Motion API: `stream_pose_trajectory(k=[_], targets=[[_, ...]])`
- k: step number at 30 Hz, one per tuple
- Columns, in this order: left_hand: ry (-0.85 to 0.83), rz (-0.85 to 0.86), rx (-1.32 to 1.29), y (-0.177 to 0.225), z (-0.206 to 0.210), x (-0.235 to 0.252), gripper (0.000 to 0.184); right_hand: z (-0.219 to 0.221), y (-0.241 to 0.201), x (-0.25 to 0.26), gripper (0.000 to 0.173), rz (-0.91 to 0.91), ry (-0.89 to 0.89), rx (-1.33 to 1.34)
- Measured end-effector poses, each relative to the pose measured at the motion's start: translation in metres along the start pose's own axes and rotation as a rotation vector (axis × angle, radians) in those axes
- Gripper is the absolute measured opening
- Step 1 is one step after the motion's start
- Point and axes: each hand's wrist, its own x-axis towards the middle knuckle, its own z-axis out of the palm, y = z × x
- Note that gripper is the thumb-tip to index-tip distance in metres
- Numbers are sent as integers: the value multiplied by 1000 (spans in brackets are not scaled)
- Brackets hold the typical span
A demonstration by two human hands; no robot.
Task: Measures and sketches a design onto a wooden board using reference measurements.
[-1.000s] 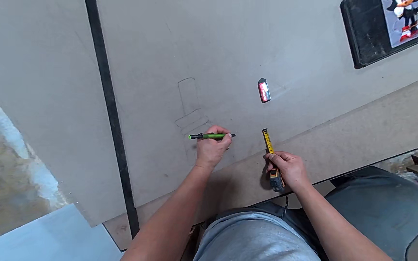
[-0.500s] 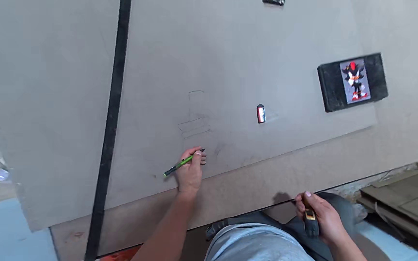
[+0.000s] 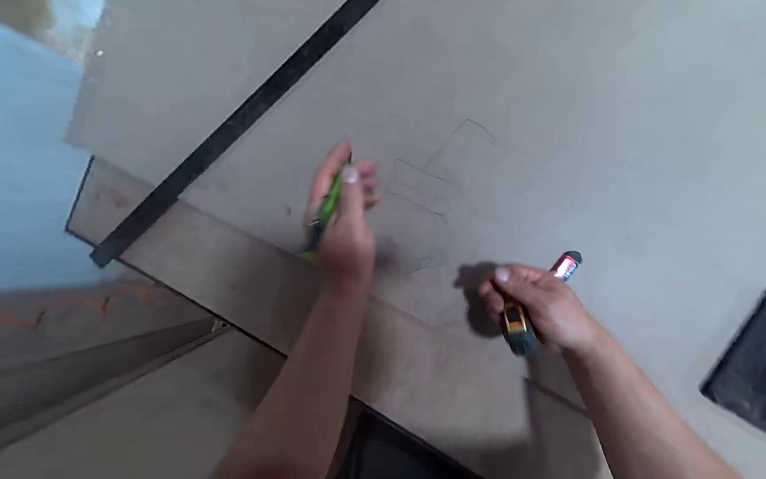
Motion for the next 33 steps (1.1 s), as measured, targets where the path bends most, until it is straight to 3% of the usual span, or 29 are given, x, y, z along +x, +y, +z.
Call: stream_pose_trajectory(k=[3,6,8,12,18,22,33], targets=[[14,-91,43,25,-6,-70,38,-35,-28,74,41,-260,-100,83],[95,-209,55,20,15,-142,29,-60,-50,118,44,-522,-2,169],[133,-208,70,10,37,-162,21,-67,-52,123,42,-611,142,148],[218,-60,139,-8,65,-166,12,-56,-40,122,32,-731,245,-205],[289,-67,255,-12,56,-156,10,-68,-33,129,31,-720,236,-16],[267,-83,259,-10,54,-145,12,-67,-31,128,33,-657,224,-137],[415,-83,226,-15,66,-140,10,-75,-26,129,27,-648,202,-63]])
